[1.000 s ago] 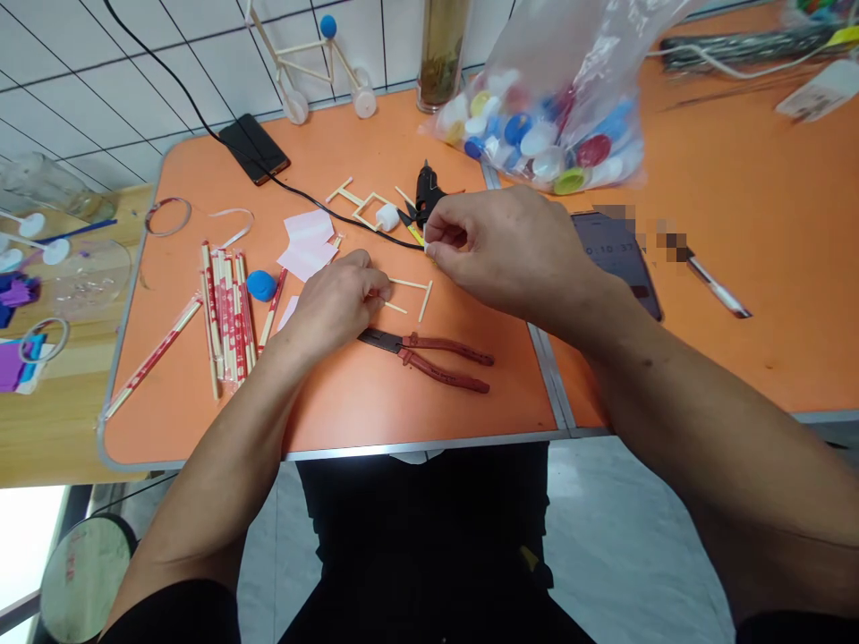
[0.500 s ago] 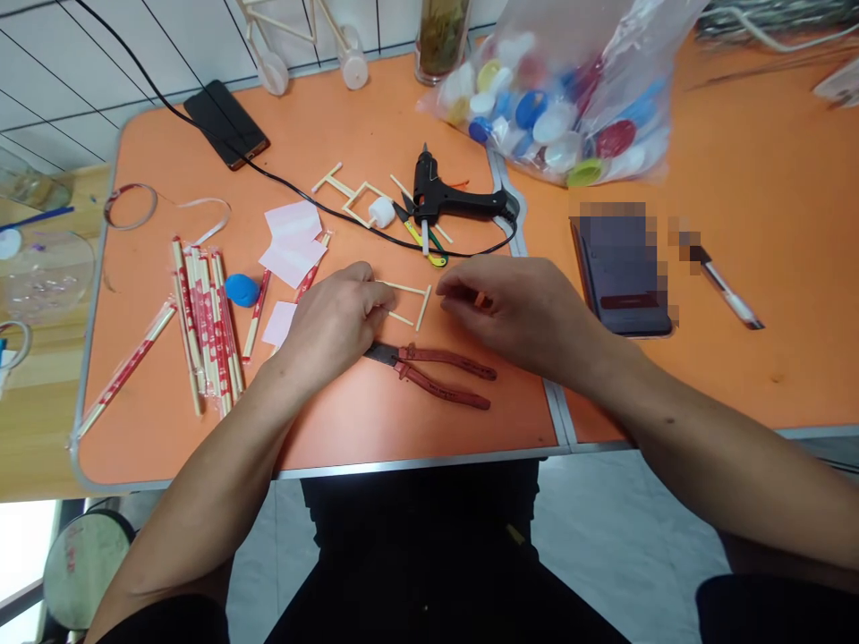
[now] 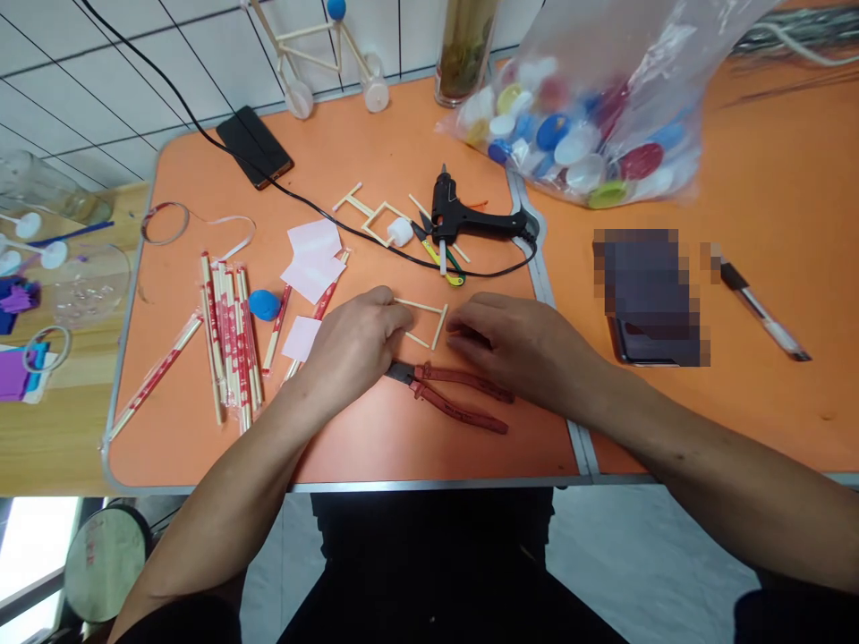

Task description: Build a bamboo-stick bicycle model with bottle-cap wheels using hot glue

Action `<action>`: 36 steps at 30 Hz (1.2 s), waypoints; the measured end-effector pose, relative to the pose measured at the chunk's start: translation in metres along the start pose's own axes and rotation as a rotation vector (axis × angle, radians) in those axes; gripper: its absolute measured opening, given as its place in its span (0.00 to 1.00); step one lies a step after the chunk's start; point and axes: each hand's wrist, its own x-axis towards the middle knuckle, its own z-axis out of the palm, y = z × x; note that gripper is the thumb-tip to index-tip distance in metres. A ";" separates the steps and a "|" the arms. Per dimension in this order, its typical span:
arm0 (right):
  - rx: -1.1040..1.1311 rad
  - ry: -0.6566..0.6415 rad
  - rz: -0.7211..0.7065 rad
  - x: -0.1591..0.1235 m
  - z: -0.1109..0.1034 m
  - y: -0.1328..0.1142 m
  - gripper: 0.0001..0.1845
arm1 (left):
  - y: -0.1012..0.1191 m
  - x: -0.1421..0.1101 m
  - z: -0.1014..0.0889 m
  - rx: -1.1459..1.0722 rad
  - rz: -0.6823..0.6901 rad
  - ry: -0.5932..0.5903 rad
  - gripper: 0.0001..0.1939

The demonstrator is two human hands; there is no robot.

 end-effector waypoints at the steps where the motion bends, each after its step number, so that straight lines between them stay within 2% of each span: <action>1: -0.002 -0.005 0.005 0.000 0.000 0.000 0.09 | 0.001 0.000 0.000 0.002 -0.005 -0.006 0.15; 15: -0.045 -0.024 0.033 0.002 0.001 -0.005 0.10 | 0.006 0.000 -0.002 0.031 -0.042 -0.041 0.15; 22: -0.044 -0.031 0.031 0.001 0.000 -0.005 0.10 | 0.006 -0.004 -0.002 -0.042 -0.051 0.005 0.15; 25: -0.040 -0.031 0.033 0.000 0.000 -0.005 0.10 | 0.001 -0.013 -0.019 -0.057 -0.071 0.070 0.14; 29: -0.032 -0.019 0.012 0.000 0.001 -0.003 0.12 | -0.015 -0.022 -0.046 -0.039 -0.238 0.357 0.11; 31: -0.038 -0.016 0.005 0.001 0.001 -0.001 0.12 | -0.021 -0.022 -0.052 -0.024 -0.306 0.420 0.09; 33: -0.048 -0.013 0.006 0.001 0.002 -0.001 0.12 | -0.024 -0.019 -0.050 -0.004 -0.289 0.350 0.07; 36: -0.057 0.000 -0.006 0.001 0.002 0.001 0.11 | -0.021 -0.012 -0.039 0.023 -0.257 0.153 0.06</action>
